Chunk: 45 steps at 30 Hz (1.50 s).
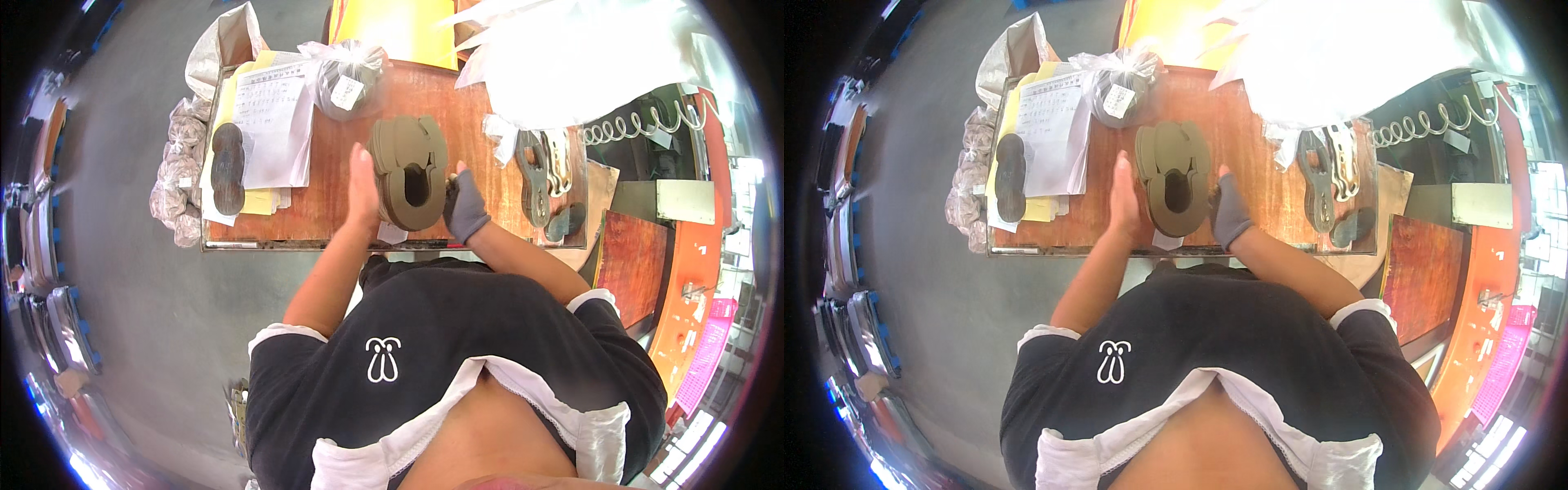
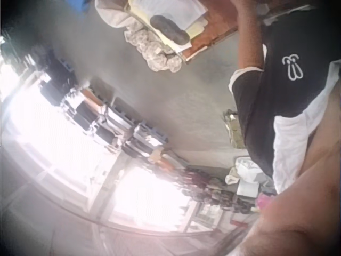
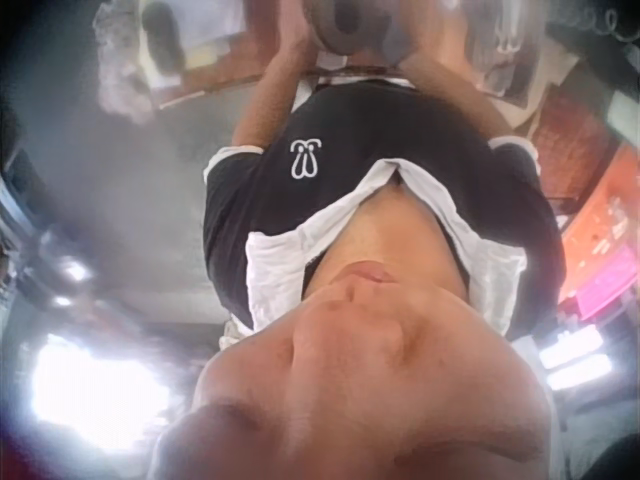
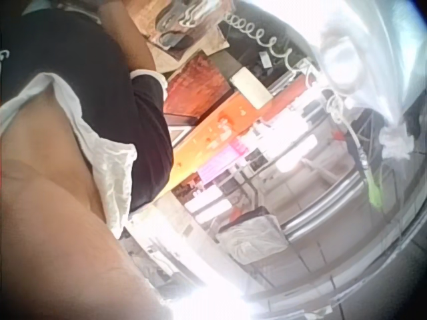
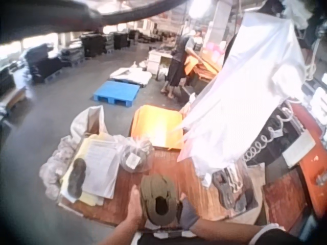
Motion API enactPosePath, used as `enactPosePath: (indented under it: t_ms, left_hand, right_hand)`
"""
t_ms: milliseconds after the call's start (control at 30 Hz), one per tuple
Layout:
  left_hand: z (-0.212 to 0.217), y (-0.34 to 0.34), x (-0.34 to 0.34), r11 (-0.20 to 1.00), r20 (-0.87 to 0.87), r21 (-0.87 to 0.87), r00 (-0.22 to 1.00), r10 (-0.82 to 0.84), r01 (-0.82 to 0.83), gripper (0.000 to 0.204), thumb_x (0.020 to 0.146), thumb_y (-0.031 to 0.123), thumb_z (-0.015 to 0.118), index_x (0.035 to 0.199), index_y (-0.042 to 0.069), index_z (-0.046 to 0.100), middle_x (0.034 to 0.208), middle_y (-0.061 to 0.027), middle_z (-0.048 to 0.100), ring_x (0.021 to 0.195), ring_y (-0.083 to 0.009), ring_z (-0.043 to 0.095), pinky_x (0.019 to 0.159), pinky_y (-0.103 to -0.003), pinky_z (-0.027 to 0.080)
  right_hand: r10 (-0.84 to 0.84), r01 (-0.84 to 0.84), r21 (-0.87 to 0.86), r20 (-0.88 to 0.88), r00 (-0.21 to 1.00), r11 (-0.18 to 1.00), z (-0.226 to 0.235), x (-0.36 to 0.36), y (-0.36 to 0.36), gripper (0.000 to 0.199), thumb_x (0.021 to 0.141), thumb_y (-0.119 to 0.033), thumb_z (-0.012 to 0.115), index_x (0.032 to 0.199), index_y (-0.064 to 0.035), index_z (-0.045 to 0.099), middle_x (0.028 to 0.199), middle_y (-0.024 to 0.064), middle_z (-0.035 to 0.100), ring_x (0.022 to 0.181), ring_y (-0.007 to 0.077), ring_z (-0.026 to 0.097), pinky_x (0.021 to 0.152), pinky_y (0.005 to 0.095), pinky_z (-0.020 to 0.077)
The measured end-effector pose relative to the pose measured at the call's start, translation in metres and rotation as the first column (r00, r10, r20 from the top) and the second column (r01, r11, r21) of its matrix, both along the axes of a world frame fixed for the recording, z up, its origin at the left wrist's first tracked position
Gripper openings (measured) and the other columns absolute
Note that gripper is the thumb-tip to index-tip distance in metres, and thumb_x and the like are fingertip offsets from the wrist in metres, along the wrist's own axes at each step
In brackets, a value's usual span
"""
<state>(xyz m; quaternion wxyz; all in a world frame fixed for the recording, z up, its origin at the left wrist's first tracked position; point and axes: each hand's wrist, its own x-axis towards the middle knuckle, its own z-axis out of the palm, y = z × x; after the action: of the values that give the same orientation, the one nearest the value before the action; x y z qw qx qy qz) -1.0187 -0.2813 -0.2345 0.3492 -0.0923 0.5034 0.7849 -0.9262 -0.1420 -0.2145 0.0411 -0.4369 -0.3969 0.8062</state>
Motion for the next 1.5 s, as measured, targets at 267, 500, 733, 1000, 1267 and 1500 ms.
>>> enactPosePath:
  t_ms: [267, 500, 733, 1000, 1267, 1500]
  left_hand:
    - [-0.024, 0.019, -0.051, 0.954, -0.057, -0.208, 0.971, -0.233, 0.217, 0.076, 0.087, 0.065, 0.040, 0.120, -0.001, 0.056, 0.119, -0.0083, 0.056, 0.107, -0.0193, 0.049, 0.095, -0.033, 0.036]
    - [-0.012, 0.016, -0.052, 0.976, -0.139, -0.084, 0.973, 0.186, -0.199, 0.063, 0.095, 0.050, 0.038, 0.132, 0.000, 0.043, 0.131, -0.0115, 0.047, 0.118, -0.0195, 0.044, 0.101, -0.032, 0.031]
    - [0.048, 0.011, -0.030, 0.719, -0.870, -0.493, 0.298, -0.394, -0.489, 0.060, 0.091, 0.037, 0.050, 0.134, -0.002, 0.035, 0.142, -0.0145, 0.034, 0.131, -0.0328, 0.029, 0.107, -0.046, 0.023]
    - [0.055, 0.032, 0.006, 0.286, -0.342, -0.867, 0.070, -0.937, -0.408, 0.063, 0.090, 0.038, 0.047, 0.141, 0.007, 0.027, 0.149, -0.0157, 0.022, 0.135, -0.0382, 0.021, 0.105, -0.057, 0.018]
    - [0.048, 0.034, -0.006, 0.309, -0.357, -0.843, 0.029, -0.934, -0.441, 0.062, 0.091, 0.036, 0.046, 0.140, 0.004, 0.027, 0.147, -0.0201, 0.023, 0.135, -0.0383, 0.022, 0.106, -0.054, 0.018]
    - [0.041, 0.011, -0.049, 0.765, -0.730, -0.606, 0.536, -0.425, -0.219, 0.063, 0.094, 0.035, 0.043, 0.139, -0.004, 0.023, 0.143, -0.0231, 0.028, 0.131, -0.0339, 0.030, 0.109, -0.043, 0.021]
  right_hand:
    - [0.049, -0.070, -0.106, -0.186, 0.981, 0.992, -0.021, -0.010, -0.014, 0.050, 0.095, -0.048, 0.033, 0.107, -0.0072, 0.060, 0.100, 0.0070, 0.064, 0.098, 0.0196, 0.057, 0.090, 0.0315, 0.0448]
    - [0.104, -0.121, -0.208, -0.092, 0.990, 0.971, -0.041, 0.011, 0.054, 0.037, 0.091, -0.051, 0.045, 0.074, -0.0184, 0.047, 0.070, -0.0008, 0.051, 0.063, 0.0155, 0.047, 0.053, 0.0304, 0.0368]
    - [-0.063, 0.086, -0.171, 0.134, 0.989, 0.982, -0.094, 0.084, 0.136, 0.032, 0.090, -0.040, 0.051, 0.068, -0.0199, 0.039, 0.055, -0.0039, 0.037, 0.045, 0.0117, 0.033, 0.042, 0.0288, 0.0236]
    - [0.092, -0.061, -0.412, 0.057, 0.994, 0.909, -0.163, 0.113, 0.057, 0.023, 0.091, -0.027, 0.047, 0.077, -0.0086, 0.051, 0.059, 0.0036, 0.048, 0.043, 0.0171, 0.044, 0.039, 0.0309, 0.0312]
    - [0.091, -0.077, -0.327, 0.027, 0.995, 0.942, -0.152, 0.101, 0.109, 0.024, 0.086, -0.032, 0.050, 0.084, -0.0084, 0.054, 0.061, 0.0021, 0.047, 0.048, 0.0141, 0.043, 0.042, 0.0290, 0.0319]
    - [0.023, -0.023, 0.006, -0.013, 1.000, 1.000, -0.082, 0.052, 0.117, 0.050, 0.087, -0.054, 0.050, 0.106, -0.0070, 0.053, 0.079, 0.0020, 0.050, 0.066, 0.0128, 0.046, 0.057, 0.0296, 0.0397]
